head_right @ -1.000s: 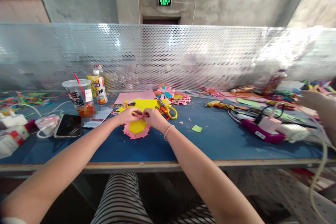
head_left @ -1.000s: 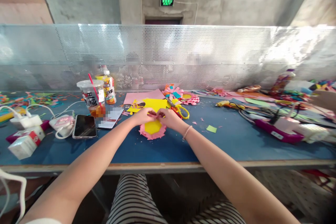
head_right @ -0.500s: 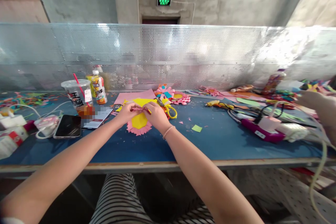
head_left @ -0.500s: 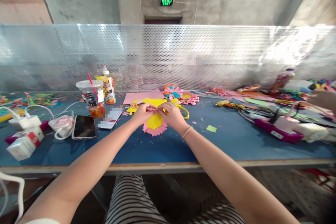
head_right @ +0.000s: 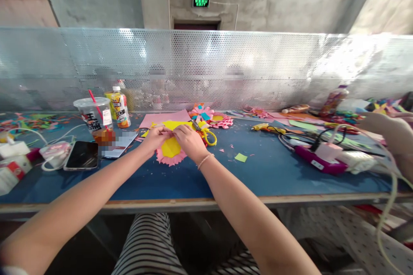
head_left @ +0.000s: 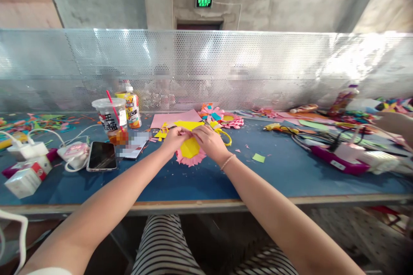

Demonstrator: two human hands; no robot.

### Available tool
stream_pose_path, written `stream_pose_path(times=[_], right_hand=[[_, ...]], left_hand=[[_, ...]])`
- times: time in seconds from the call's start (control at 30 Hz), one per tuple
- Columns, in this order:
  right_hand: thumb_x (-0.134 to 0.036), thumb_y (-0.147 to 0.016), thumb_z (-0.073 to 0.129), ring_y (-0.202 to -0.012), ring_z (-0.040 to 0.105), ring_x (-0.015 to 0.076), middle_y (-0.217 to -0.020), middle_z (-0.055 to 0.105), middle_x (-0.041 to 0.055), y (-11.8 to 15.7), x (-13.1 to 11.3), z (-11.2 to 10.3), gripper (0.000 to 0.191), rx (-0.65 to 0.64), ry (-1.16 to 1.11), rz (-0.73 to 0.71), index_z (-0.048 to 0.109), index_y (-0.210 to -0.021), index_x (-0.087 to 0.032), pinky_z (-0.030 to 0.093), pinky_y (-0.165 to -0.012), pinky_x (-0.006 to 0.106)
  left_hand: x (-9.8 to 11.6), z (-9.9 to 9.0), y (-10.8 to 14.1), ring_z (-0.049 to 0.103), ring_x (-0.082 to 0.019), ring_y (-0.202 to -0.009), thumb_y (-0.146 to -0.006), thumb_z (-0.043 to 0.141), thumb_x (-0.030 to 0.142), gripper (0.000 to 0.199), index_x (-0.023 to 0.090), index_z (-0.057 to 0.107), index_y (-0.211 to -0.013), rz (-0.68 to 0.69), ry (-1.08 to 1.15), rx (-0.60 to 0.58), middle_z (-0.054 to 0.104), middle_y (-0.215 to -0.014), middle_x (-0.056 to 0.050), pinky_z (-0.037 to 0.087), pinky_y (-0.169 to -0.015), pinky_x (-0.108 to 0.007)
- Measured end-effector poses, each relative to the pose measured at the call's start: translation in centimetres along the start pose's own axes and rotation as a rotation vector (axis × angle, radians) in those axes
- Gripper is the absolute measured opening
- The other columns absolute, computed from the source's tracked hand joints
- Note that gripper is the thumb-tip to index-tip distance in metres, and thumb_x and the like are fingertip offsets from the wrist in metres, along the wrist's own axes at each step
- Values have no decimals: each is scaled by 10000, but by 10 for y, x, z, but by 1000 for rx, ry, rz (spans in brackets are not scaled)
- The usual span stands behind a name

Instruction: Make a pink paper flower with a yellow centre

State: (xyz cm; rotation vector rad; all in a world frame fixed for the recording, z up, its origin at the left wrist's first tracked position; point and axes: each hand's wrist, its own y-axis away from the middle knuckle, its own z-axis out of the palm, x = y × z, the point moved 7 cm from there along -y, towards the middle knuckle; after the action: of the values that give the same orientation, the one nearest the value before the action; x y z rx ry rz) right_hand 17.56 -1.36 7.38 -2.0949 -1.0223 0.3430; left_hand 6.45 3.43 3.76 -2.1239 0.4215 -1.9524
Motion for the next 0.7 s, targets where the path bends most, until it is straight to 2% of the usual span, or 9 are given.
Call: stream_pose_path(times=[0.23,0.43,0.53,0.6,0.7], right_hand=[[-169,-855,389,-968,516,160,-1005,603,63,1,4,0,285,56,-151,10,642,-980,-210,414,-901,338],[-163,-831,415,-1064,474,178,-1092,546,66,1,11,6,309,64,-271,46,625,-1036,-261,397,-920,403],[-159,-806,439,-1108,447,178,-1165,485,79,1,18,3,292,114,-353,128,622,-1019,-237,385,-937,388],[-175,-781,473,-1097,455,174,-1175,468,93,2,26,0,284,165,-434,233,592,-1037,-208,409,-905,356],[-235,-734,529,-932,536,157,-1068,528,99,5,42,6,316,166,-577,450,543,-1041,-162,466,-768,299]], left_hand=[[6,-5,0,571,-135,-693,-580,660,306,208,142,593,-690,58,20,28,620,-688,-19,441,-691,-270],[8,-11,-3,573,-135,-717,-576,674,327,252,141,577,-716,106,32,48,624,-729,-23,443,-723,-279],[7,-11,-4,573,-134,-710,-579,674,360,292,144,570,-744,96,61,39,617,-725,-18,449,-703,-275],[6,-12,-5,568,-127,-691,-588,671,359,287,149,565,-753,91,57,61,606,-710,-10,449,-677,-261],[5,-13,-4,564,-121,-686,-613,656,352,268,160,554,-769,91,30,84,599,-714,-7,448,-655,-245]])
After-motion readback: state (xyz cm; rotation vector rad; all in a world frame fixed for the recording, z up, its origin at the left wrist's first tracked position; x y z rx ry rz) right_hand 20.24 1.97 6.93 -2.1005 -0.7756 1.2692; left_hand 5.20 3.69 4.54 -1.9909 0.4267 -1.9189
